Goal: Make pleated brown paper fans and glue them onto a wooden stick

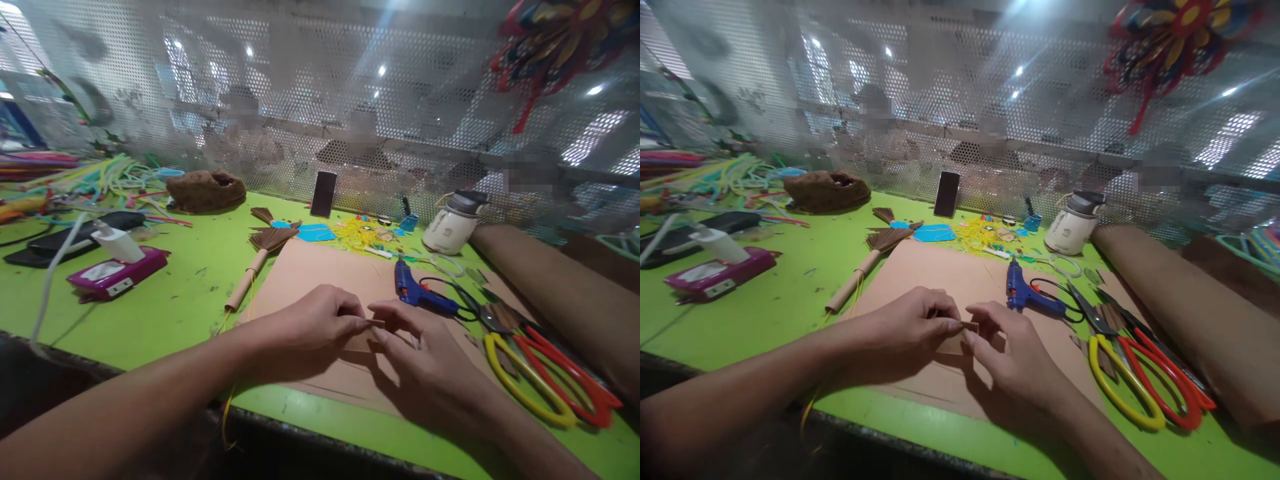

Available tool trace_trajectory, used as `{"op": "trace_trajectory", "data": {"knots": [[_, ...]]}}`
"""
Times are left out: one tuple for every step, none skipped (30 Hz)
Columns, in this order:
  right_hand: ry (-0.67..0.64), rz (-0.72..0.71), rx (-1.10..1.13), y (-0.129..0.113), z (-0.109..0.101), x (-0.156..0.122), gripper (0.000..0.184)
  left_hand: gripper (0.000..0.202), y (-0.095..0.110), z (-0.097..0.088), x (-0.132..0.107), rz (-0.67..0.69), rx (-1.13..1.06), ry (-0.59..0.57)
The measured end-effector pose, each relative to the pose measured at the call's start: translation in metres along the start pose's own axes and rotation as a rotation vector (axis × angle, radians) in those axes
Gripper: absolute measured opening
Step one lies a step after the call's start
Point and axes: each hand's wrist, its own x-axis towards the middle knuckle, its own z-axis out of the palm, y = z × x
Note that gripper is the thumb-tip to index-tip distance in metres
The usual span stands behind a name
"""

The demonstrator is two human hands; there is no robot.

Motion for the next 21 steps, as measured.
{"op": "trace_trajectory", "data": {"knots": [[-0.029, 0.026, 0.009, -0.0013, -0.0002, 0.0010, 0.018, 0.028, 0.0035, -0.0001, -0.0017, 0.035, 0.044, 0.021], [-0.051, 0.046, 0.014, -0.0027, -0.0001, 0.0017, 0.015, 0.026, 0.0067, -0.0006, -0.0034, 0.072, 0.095, 0.038], [-0.055, 0.066, 0.017, -0.0040, 0.0004, 0.0020, 0.014, 0.025, 0.0094, -0.0012, -0.0048, 0.109, 0.147, 0.053], [-0.049, 0.089, 0.027, -0.0053, 0.0010, 0.0020, 0.015, 0.024, 0.0115, -0.0019, -0.0061, 0.139, 0.196, 0.061], [-0.033, 0.113, 0.052, -0.0064, 0.0018, 0.0017, 0.017, 0.024, 0.0127, -0.0023, -0.0071, 0.162, 0.234, 0.073], [-0.008, 0.135, 0.087, -0.0072, 0.0027, 0.0014, 0.018, 0.025, 0.0131, -0.0023, -0.0078, 0.180, 0.263, 0.090], [0.012, 0.157, 0.129, -0.0076, 0.0035, 0.0011, 0.018, 0.025, 0.0128, -0.0018, -0.0082, 0.194, 0.286, 0.107], [0.029, 0.179, 0.170, -0.0075, 0.0041, 0.0010, 0.019, 0.025, 0.0120, -0.0011, -0.0082, 0.206, 0.305, 0.122], [0.041, 0.201, 0.207, -0.0071, 0.0045, 0.0009, 0.018, 0.025, 0.0108, -0.0001, -0.0080, 0.218, 0.321, 0.139], [0.050, 0.218, 0.234, -0.0062, 0.0048, 0.0010, 0.018, 0.025, 0.0095, 0.0009, -0.0074, 0.230, 0.336, 0.153], [0.059, 0.227, 0.252, -0.0050, 0.0048, 0.0010, 0.017, 0.025, 0.0083, 0.0018, -0.0066, 0.242, 0.348, 0.164], [0.066, 0.234, 0.263, -0.0036, 0.0048, 0.0010, 0.017, 0.024, 0.0073, 0.0025, -0.0056, 0.254, 0.359, 0.172], [0.071, 0.237, 0.271, -0.0022, 0.0047, 0.0008, 0.016, 0.024, 0.0066, 0.0028, -0.0046, 0.266, 0.370, 0.177], [0.073, 0.236, 0.277, -0.0009, 0.0045, 0.0005, 0.015, 0.024, 0.0061, 0.0029, -0.0036, 0.277, 0.381, 0.182], [0.072, 0.235, 0.285, 0.0002, 0.0044, 0.0001, 0.014, 0.024, 0.0059, 0.0029, -0.0027, 0.288, 0.394, 0.189], [0.065, 0.235, 0.296, 0.0010, 0.0045, -0.0004, 0.013, 0.025, 0.0059, 0.0028, -0.0020, 0.299, 0.410, 0.190], [0.055, 0.232, 0.307, 0.0013, 0.0047, -0.0008, 0.011, 0.025, 0.0059, 0.0026, -0.0015, 0.311, 0.425, 0.188], [0.046, 0.223, 0.311, 0.0012, 0.0051, -0.0011, 0.010, 0.026, 0.0061, 0.0026, -0.0012, 0.322, 0.436, 0.186], [0.037, 0.205, 0.302, 0.0007, 0.0056, -0.0013, 0.009, 0.026, 0.0064, 0.0026, -0.0013, 0.334, 0.442, 0.182], [0.035, 0.182, 0.282, -0.0001, 0.0061, -0.0013, 0.008, 0.026, 0.0067, 0.0029, -0.0016, 0.341, 0.444, 0.178], [0.045, 0.165, 0.253, -0.0010, 0.0067, -0.0011, 0.007, 0.025, 0.0072, 0.0032, -0.0023, 0.346, 0.445, 0.172]]}}
